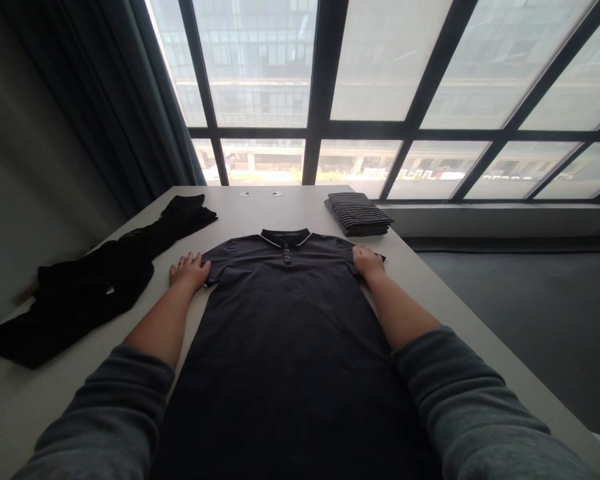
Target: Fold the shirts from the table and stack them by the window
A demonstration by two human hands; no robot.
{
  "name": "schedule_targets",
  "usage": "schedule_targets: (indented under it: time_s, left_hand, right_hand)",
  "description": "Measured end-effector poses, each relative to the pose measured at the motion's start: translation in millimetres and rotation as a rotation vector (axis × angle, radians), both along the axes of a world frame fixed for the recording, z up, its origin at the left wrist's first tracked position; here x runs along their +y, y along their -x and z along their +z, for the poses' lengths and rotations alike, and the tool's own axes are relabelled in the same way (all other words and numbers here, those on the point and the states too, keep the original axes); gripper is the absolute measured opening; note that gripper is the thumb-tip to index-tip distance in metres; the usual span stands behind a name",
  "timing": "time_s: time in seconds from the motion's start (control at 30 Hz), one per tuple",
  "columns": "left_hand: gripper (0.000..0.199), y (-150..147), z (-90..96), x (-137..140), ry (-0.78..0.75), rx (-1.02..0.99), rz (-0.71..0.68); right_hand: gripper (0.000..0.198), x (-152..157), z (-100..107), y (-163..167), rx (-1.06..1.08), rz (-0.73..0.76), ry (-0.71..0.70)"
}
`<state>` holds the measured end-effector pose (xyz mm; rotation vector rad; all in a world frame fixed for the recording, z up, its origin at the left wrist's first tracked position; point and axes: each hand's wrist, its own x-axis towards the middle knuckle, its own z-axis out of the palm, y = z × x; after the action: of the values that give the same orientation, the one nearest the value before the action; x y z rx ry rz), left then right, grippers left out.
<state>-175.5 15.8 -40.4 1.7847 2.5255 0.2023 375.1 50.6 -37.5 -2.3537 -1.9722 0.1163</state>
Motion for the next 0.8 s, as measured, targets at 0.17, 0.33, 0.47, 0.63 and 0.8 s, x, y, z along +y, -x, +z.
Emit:
schedule_targets:
  time_s: [0.17,0.33,0.47,0.63,0.8]
  left_hand:
    - [0.077,3.6,-2.9,1.6,0.013,-0.010,0.011]
    - [0.080,6.2,-3.8,3.4,0.037,-0.003,0.013]
    - [0.081,8.8,-6.1,3.3,0.002,0.000,0.010]
    - [0.081,13.1,-10.6,5.3,-0.084,0.000,0.020]
    - [0.080,12.2,-8.4,4.1,-0.122,-0.010,0.063]
  right_hand:
    - [0.066,-13.6,-4.9,-32.1,0.004,-0.049,0.061]
    - [0.076,-17.3,-10.1,-43.9,-0.003,-0.132,0.064]
    - [0.080,-14.3,-13.0,-44.2,-0.001,-0.263,0.018]
    - [0.081,-12.3,-11.4,-46.3,0.027,-0.320,0.005]
    - [0.080,-12.6,-10.6,-44.7,0.047,-0.321,0.001]
